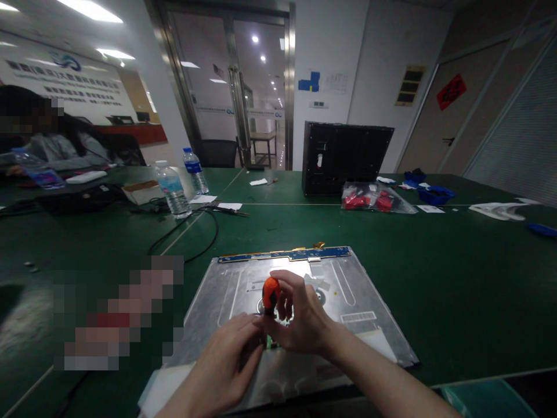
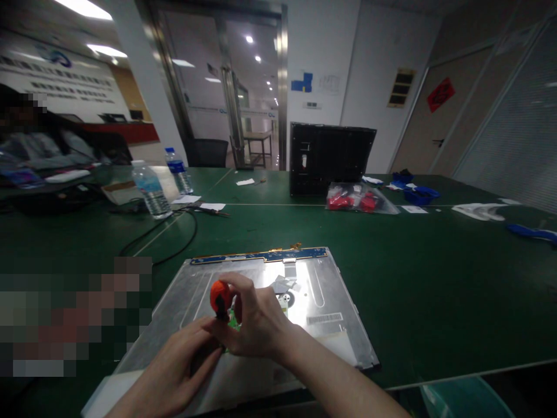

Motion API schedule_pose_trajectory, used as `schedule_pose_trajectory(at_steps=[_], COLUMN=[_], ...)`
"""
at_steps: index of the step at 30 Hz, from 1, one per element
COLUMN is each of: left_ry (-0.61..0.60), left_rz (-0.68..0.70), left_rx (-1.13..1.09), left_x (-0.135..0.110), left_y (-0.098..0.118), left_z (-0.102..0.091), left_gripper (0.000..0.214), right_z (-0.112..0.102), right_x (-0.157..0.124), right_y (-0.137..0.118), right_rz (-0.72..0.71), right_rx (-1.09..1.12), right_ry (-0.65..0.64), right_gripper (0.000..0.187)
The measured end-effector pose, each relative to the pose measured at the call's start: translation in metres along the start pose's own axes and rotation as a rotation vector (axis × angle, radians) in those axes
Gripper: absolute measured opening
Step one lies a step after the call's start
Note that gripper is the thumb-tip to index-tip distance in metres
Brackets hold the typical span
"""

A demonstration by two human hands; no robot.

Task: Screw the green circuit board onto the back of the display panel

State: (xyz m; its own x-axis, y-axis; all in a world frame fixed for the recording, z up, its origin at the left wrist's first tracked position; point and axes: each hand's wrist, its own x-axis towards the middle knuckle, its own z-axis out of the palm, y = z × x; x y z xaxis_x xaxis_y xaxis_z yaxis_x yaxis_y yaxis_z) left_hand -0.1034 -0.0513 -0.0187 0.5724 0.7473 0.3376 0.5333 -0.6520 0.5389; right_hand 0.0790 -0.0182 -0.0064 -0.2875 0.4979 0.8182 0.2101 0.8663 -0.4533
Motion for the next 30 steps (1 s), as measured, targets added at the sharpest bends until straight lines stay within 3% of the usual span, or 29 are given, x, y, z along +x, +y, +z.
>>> schedule_pose_trajectory(at_steps=[10,18,26,30], left_ry=[-0.020,0.009,-0.016,-0.007], left_rz=[-0.021,-0.012,-0.025,-0.027], left_rx=[0.010,0.003,0.009,0.014], left_x=[0.0002,-0.0010,0.0000,-0.0003], left_y=[0.0017,-0.0014,0.0006,0.0014], left_z=[-0.0017,0.0006,-0.0003,-0.0003], left_gripper=[0.013,0.015,0.014,0.014], right_z=[-0.0028,-0.0025,-0.0070,-0.0050], right_x=[-0.0002,0.0017,0.0003,0.0004], right_y=[-0.0029,-0.0019,-0.0022,-0.0023], right_rz=[0.028,-0.048,0.026,0.058], right_rx=[-0.016,-0.144,-0.012,0.014], right_ry=[-0.052,-0.014,-0.118,-0.107], right_gripper=[0.064,0.054,0.070,0.069])
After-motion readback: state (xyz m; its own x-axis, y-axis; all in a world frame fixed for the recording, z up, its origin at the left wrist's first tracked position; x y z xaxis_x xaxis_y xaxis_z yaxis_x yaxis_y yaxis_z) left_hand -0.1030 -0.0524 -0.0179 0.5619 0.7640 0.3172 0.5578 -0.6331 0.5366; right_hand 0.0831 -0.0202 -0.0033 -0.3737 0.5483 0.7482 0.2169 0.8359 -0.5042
